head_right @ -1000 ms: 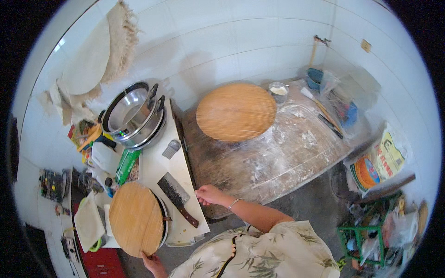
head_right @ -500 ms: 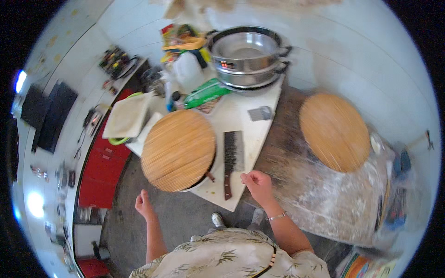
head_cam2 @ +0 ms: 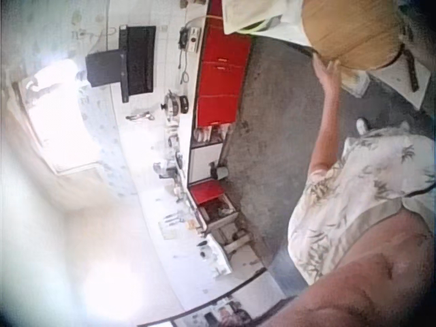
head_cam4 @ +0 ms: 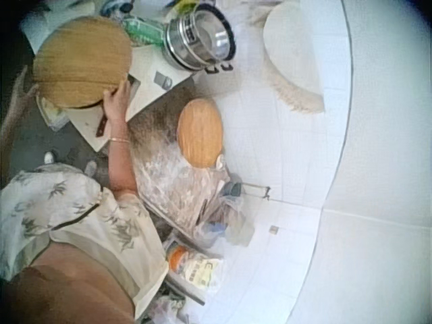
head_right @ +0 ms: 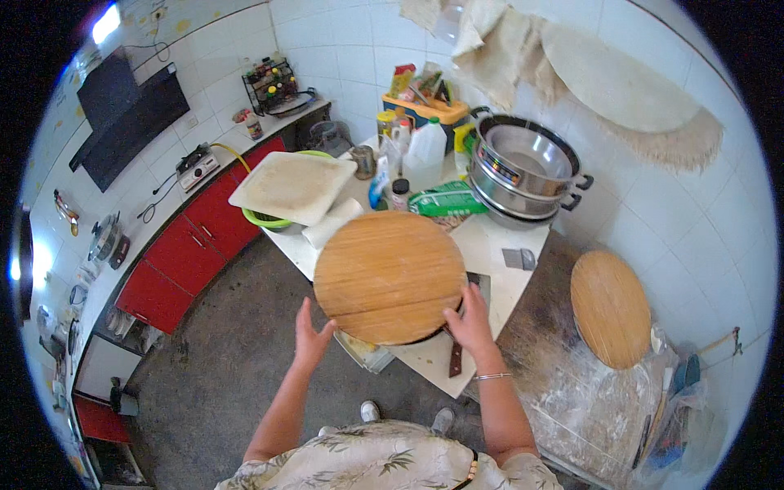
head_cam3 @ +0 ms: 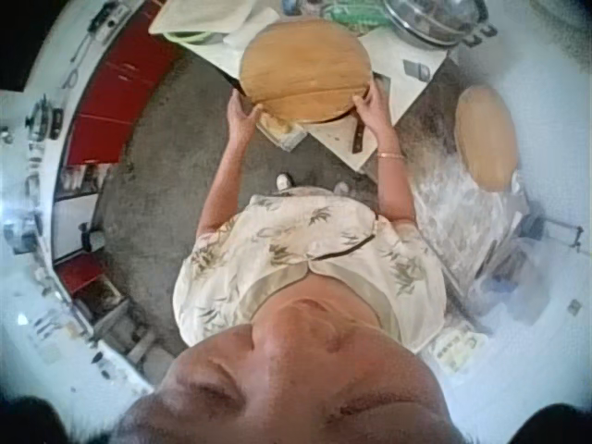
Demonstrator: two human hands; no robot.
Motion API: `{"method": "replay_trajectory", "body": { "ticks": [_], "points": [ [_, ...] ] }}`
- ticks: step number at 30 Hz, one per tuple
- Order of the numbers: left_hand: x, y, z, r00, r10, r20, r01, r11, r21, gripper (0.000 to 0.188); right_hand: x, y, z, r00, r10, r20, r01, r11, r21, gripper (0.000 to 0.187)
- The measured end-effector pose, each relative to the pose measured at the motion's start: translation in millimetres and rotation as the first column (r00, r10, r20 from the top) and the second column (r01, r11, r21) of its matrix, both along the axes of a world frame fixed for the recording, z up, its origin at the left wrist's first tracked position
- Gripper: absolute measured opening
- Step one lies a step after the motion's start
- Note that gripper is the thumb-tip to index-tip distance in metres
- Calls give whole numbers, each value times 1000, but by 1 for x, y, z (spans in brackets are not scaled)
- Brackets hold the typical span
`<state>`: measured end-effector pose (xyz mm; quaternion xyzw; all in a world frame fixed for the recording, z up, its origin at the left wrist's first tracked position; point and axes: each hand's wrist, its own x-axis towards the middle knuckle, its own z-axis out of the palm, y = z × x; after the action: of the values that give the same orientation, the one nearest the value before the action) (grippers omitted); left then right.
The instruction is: The person mixes a green vegetable and grain mixture in a large metal bowl using chopsticks. After mixing, they cover the bowl with a wooden lid and wipe the kitchen counter with a purple cloth.
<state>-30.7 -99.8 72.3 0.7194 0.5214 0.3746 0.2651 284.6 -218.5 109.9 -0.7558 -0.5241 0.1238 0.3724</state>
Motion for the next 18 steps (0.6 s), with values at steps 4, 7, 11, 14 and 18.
{"method": "replay_trajectory", "body": {
  "ticks": [4, 7, 11, 14, 18],
  "points": [
    [5, 25, -16, 862, 106, 495, 235, 783, -576, 49, 33, 13, -60, 957, -247, -153, 226, 964, -142, 48],
    [6, 32, -28, 735, 266, 624, 336, 656, -676, 34, 32, 17, -62, 840, -332, -428, 223, 932, -285, 35],
    [11, 19, -24, 723, 300, 622, 400, 552, -731, 22, 27, 11, -68, 735, -325, -595, 166, 937, -307, 25],
    [14, 16, -28, 672, 328, 664, 415, 575, -705, 16, 21, 15, -50, 699, -307, -646, 118, 940, -319, 24],
    [23, 18, -31, 655, 311, 688, 443, 580, -684, 13, 30, 10, -43, 697, -305, -649, 135, 945, -299, 27]
  ]
}}
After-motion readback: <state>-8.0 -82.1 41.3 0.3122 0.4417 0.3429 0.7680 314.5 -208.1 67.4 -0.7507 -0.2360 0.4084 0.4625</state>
